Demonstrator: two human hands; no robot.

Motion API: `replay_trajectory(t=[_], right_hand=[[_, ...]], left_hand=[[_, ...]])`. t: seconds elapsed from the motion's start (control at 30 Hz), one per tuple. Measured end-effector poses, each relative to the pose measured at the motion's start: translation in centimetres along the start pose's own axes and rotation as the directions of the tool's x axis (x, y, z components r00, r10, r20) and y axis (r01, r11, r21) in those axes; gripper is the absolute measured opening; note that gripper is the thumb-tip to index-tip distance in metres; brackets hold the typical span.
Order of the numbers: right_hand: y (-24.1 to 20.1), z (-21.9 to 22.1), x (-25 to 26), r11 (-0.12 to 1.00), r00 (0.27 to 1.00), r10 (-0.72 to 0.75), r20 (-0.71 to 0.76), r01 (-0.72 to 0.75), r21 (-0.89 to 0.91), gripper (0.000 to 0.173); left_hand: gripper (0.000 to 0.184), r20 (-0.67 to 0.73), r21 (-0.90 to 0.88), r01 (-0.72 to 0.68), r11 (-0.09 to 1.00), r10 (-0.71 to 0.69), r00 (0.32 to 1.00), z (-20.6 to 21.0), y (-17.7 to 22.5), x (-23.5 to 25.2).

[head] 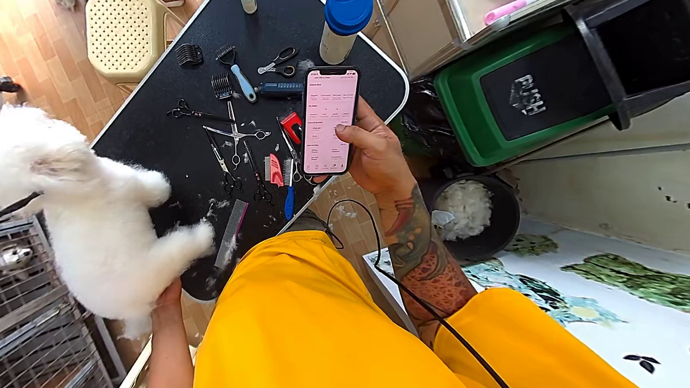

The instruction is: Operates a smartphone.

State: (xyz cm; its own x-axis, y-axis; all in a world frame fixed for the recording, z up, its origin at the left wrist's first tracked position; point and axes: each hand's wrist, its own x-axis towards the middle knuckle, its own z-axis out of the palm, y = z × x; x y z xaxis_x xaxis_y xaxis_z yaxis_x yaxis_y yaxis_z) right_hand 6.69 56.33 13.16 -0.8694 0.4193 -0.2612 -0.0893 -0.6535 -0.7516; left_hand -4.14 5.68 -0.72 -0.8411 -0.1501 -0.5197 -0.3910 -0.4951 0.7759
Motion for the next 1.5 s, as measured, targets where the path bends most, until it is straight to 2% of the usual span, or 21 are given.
replay_trajectory(t=[0.5, 0.7, 0.97, 1.27, 1.4, 1.5], right_hand=[[0.1, 0.0, -0.1, 1.000, 0.999, 0.021, -0.044, -0.021, -0.002, 0.039], [0.1, -0.2, -0.1, 1.000, 1.000, -0.009, -0.012, 0.009, -0.004, 0.047], [0.2, -0.1, 0.0, 0.999, 0.999, -0.029, -0.032, 0.028, -0.035, 0.047], [0.8, 0.1, 0.5, 0.997, 0.970, -0.024, -0.241, 0.006, -0.076, 0.034], [1.1, 0.1, 0.6, 0.997, 0.938, 0.013, -0.347, -0.037, -0.063, 0.035], [1.3, -0.2, 0.6, 0.999, 0.940, 0.004, -0.342, -0.020, -0.043, 0.037]], left_hand=[[0.044, 0.015, -0.048, 0.023, 0.999, -0.023, 1.000, -0.6, -0.1, 0.5], [0.044, 0.017, -0.059, 0.022, 0.998, -0.021, 1.000, -0.8, -0.2, 0.5], [0.047, 0.023, -0.061, 0.015, 0.998, -0.014, 1.000, -0.9, -0.2, 0.6], [0.045, 0.039, -0.055, 0.026, 0.998, -0.024, 0.999, -0.8, -0.1, 0.5], [0.042, 0.059, -0.037, 0.028, 0.999, -0.026, 0.998, -1.1, -0.2, 0.6], [0.042, 0.055, -0.025, 0.015, 1.000, -0.014, 0.998, -0.8, -0.2, 0.4]])
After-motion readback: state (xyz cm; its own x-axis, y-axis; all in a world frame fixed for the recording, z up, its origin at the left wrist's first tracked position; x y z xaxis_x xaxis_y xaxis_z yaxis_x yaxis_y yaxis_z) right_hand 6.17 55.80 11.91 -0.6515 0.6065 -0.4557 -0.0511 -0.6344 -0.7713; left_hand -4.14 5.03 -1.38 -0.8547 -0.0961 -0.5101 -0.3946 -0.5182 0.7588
